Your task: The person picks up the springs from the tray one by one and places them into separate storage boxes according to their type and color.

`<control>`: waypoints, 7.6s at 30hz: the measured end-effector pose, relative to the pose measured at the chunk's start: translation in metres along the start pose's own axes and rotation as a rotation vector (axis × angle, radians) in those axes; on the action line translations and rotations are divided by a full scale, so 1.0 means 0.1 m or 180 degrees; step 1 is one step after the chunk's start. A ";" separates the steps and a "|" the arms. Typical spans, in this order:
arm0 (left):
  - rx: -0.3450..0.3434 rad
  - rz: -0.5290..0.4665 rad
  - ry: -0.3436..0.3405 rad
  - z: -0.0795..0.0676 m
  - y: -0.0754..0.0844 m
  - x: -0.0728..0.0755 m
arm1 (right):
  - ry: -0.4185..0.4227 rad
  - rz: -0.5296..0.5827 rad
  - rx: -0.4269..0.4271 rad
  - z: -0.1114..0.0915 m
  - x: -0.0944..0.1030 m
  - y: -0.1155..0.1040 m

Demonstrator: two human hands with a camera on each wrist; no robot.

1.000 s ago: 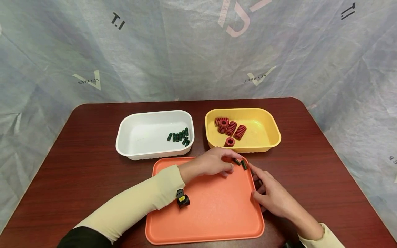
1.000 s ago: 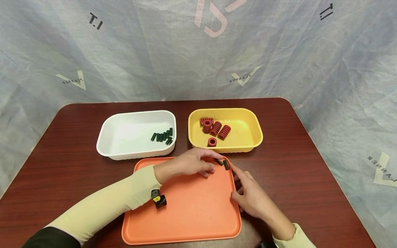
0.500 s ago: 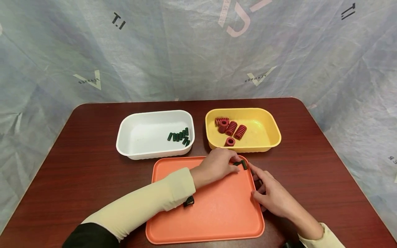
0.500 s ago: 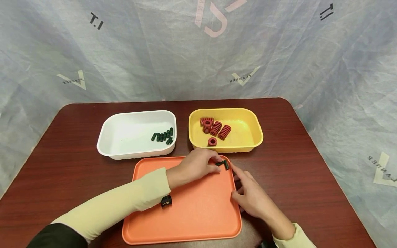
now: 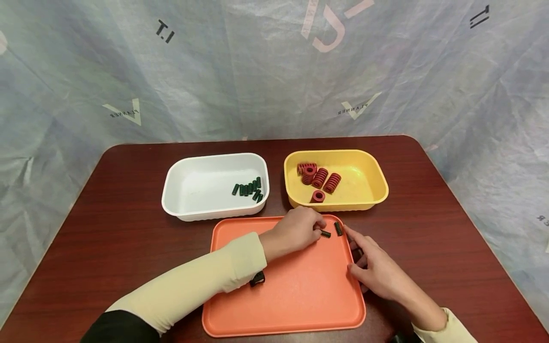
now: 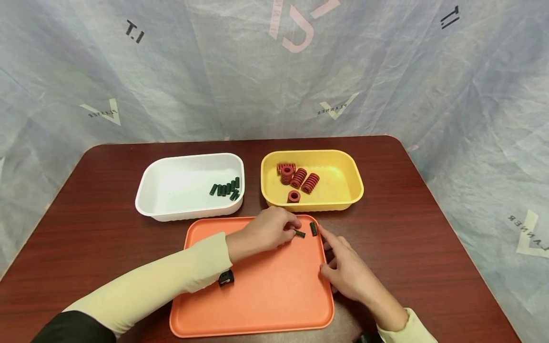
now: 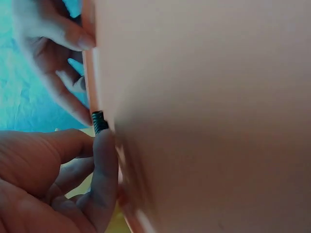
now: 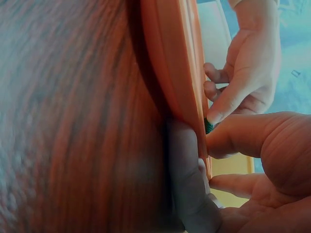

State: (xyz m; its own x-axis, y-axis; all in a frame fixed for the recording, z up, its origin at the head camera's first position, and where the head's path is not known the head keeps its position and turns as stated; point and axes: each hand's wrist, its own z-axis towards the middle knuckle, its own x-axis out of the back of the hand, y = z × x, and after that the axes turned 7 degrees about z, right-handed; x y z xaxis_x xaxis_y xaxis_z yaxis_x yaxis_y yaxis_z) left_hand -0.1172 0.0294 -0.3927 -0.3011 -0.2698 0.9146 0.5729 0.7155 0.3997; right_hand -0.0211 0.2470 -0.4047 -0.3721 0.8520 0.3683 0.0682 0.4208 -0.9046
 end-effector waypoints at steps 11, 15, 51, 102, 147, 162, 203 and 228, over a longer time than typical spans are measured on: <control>0.0514 -0.1414 -0.0539 -0.16 -0.08 0.07 | -0.0052 0.0010 -0.0040 0.00 0.00 -0.01; 0.0839 -0.2620 -0.0931 -0.21 -0.14 0.10 | -0.0034 -0.0013 -0.0063 0.00 0.00 0.00; 0.0449 -0.4267 -0.0616 -0.67 -1.01 1.00 | 0.0033 -0.0039 0.0053 0.00 -0.01 0.02; 0.1599 -0.2603 -0.1474 -0.39 -2.33 1.44 | 0.0014 -0.0007 -0.0070 0.01 0.00 -0.01; 0.0239 -0.2680 -0.0736 -0.33 -0.48 0.95 | 0.0057 0.0015 -0.0107 0.00 0.00 -0.01; 0.0546 -0.2755 -0.0834 -0.09 -0.03 0.24 | 0.0034 0.0047 -0.0115 0.00 0.01 -0.01; -0.0118 -0.0679 0.0026 0.07 0.12 -0.18 | 0.0073 0.0015 -0.0062 0.00 -0.01 0.00; 0.0917 -0.3674 -0.0933 -0.13 -0.15 -0.01 | 0.0068 0.0027 -0.0080 0.00 -0.01 0.00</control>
State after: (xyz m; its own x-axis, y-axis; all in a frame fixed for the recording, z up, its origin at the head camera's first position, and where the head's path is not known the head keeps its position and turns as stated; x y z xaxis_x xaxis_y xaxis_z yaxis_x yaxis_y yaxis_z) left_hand -0.1154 0.0107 -0.3989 -0.7022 -0.7113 -0.0306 -0.3220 0.2790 0.9047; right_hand -0.0211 0.2465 -0.4049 -0.3515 0.8619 0.3654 0.0946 0.4210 -0.9021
